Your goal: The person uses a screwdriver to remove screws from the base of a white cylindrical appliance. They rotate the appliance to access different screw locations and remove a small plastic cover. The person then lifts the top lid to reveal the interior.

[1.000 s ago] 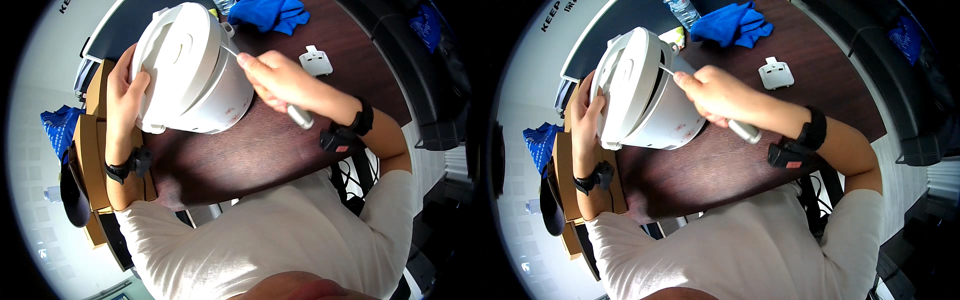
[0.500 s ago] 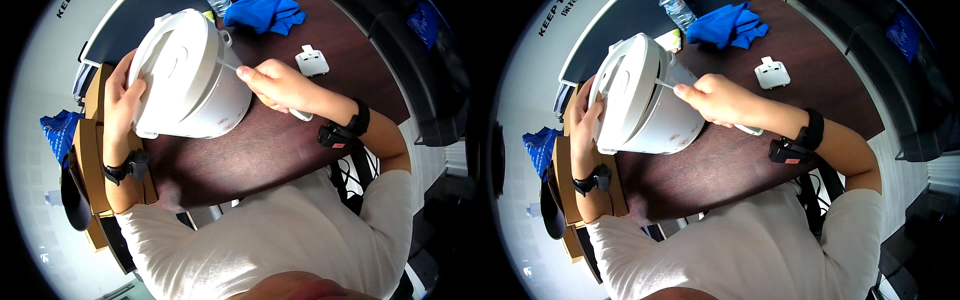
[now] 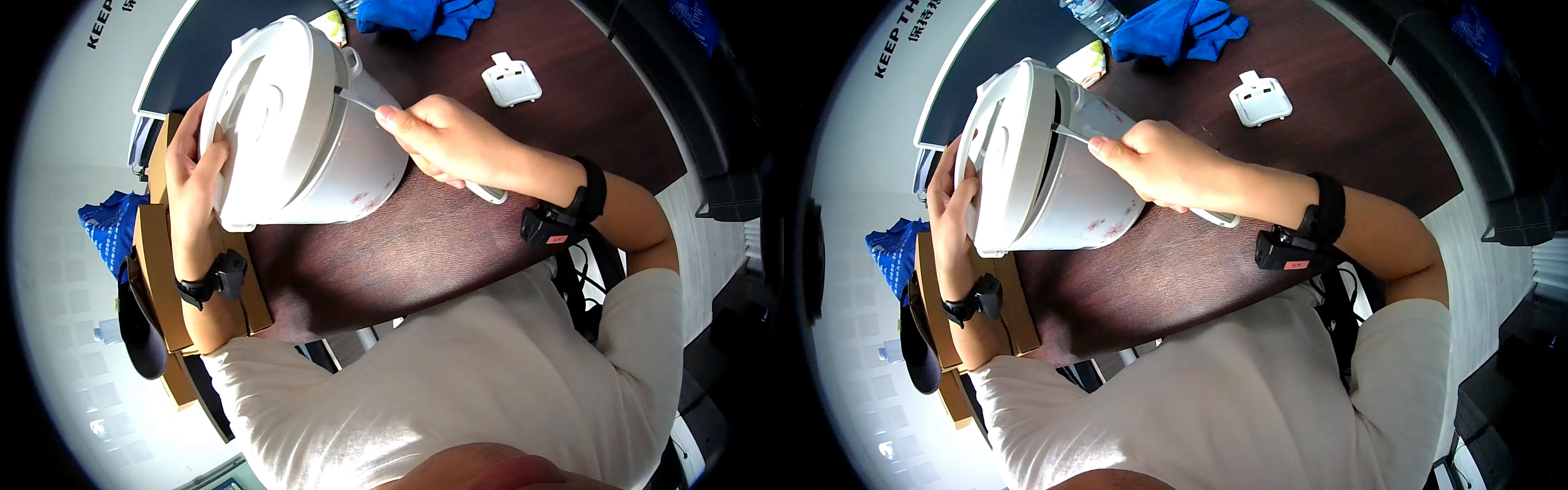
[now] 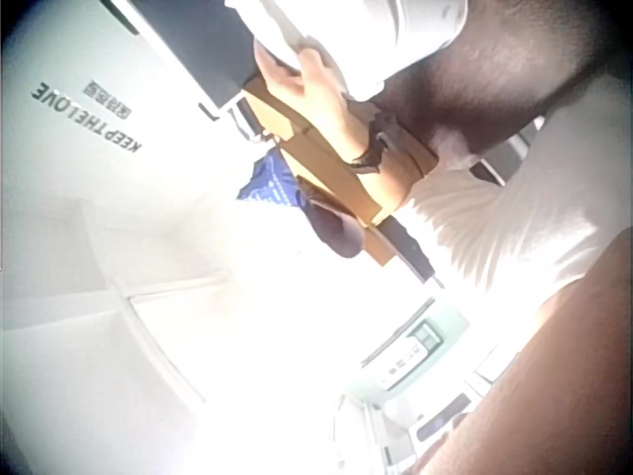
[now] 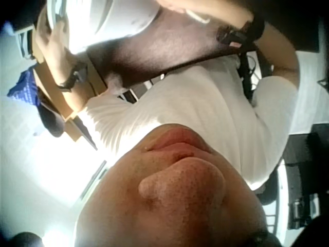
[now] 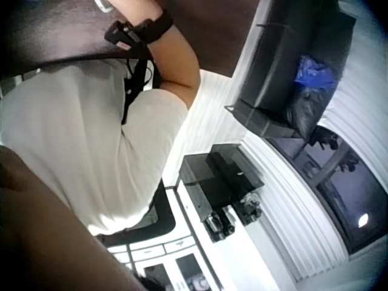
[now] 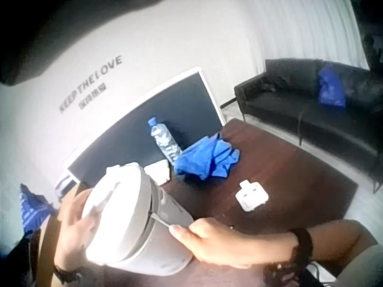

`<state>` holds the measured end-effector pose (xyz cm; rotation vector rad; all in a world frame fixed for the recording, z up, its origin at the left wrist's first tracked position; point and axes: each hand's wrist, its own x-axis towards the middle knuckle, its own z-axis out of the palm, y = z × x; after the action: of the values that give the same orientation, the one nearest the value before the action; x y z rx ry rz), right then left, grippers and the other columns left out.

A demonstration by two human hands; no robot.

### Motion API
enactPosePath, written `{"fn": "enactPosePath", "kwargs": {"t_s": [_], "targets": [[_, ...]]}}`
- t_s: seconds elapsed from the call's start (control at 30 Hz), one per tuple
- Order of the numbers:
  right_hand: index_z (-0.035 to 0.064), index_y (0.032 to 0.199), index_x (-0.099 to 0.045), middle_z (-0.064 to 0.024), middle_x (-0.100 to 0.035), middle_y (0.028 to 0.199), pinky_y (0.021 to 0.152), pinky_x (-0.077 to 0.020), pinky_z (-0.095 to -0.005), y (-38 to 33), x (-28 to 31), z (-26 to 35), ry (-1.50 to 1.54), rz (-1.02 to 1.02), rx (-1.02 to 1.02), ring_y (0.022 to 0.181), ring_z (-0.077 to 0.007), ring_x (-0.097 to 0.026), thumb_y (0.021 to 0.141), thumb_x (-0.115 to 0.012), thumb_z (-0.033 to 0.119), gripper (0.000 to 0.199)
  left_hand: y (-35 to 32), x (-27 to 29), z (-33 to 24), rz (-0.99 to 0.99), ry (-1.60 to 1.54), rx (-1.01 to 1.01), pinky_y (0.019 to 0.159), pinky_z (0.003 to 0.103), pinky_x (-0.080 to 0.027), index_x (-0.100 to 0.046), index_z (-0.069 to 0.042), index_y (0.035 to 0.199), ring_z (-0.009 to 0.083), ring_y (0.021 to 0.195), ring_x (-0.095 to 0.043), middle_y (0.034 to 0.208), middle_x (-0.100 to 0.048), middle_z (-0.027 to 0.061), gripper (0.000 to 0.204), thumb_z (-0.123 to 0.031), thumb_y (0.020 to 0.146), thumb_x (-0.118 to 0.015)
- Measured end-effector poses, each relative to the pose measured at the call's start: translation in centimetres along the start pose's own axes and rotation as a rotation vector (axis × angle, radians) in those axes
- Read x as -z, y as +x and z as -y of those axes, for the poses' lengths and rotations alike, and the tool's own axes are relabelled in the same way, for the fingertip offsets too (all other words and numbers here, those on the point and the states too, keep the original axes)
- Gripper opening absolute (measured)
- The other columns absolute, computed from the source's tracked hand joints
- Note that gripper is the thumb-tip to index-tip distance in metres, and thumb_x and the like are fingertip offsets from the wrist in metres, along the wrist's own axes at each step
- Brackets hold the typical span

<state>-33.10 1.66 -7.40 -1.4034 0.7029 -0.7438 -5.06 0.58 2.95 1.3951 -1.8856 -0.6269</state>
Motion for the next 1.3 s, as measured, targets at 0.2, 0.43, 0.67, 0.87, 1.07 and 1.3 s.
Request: {"fn": "enactPosePath", "kwargs": {"t_s": [0.2,0.43,0.67,0.87,1.07,1.3], "targets": [[0.0104,0.056,-0.032,0.0018,-0.034,0.042,0.029,-0.0291,-0.0228,0.8,1.1,0.5,0.034,0.092,-0.023,0.031,-0.0063,-0.033,0.099,-0.036,0.044,0.055,-0.1,-0.1,-0.1,0.007,0.003,-0.001,0.089,0.027,-0.043,-0.044,0.008,0.129,0.0194,0.099,-0.058,0.108,-0.059,0.0169,0.057,-0.011,0.076,-0.053],[0.0085,0.051,-0.034,-0.0019,-0.036,0.038,0.028,-0.0322,-0.0262,2.0,4.5,1.7,-0.166,0.304,-0.083,0.028,-0.0096,-0.036,0.100,-0.036,0.040,0.058,-0.1,-0.2,-0.3,0.038,0.129,-0.038,0.086,0.026,-0.043,-0.046,0.007,0.129,0.0175,0.096,-0.057,0.107,-0.059,0.0149,0.053,-0.009,0.079,-0.051],[0.0057,0.055,-0.038,-0.0010,-0.034,0.040,0.027,-0.0339,-0.0273,1.0,4.2,4.4,-0.385,0.234,-0.180,0.028,-0.0103,-0.035,0.100,-0.036,0.037,0.055,0.0,-0.5,-0.7,-0.005,0.177,-0.019,0.085,0.025,-0.042,-0.049,0.007,0.126,0.0172,0.095,-0.056,0.102,-0.058,0.0123,0.054,-0.011,0.076,-0.054],[0.0010,0.061,-0.046,-0.0038,-0.037,0.044,0.030,-0.0367,-0.0289,0.9,3.7,7.3,-0.675,0.162,-0.288,0.032,-0.0125,-0.038,0.098,-0.037,0.041,0.056,-0.3,-0.3,-0.7,-0.033,0.120,0.001,0.085,0.025,-0.042,-0.050,0.008,0.126,0.0160,0.092,-0.057,0.100,-0.058,0.0109,0.054,-0.011,0.075,-0.054],[-0.0003,0.060,-0.046,-0.0056,-0.038,0.045,0.031,-0.0380,-0.0306,0.8,3.6,8.0,-0.788,0.173,-0.341,0.032,-0.0148,-0.039,0.098,-0.034,0.043,0.059,-0.3,-0.5,-0.7,-0.048,0.062,0.014,0.085,0.024,-0.041,-0.050,0.009,0.125,0.0158,0.089,-0.057,0.100,-0.059,0.0111,0.056,-0.010,0.072,-0.055],[0.0008,0.063,-0.047,-0.0050,-0.038,0.044,0.032,-0.0383,-0.0296,0.9,3.7,8.1,-0.829,0.223,-0.372,0.033,-0.0141,-0.041,0.099,-0.032,0.045,0.059,-0.5,-0.6,-0.8,-0.018,-0.012,0.070,0.085,0.024,-0.042,-0.051,0.010,0.124,0.0160,0.091,-0.057,0.099,-0.059,0.0111,0.059,-0.009,0.068,-0.055]]}}
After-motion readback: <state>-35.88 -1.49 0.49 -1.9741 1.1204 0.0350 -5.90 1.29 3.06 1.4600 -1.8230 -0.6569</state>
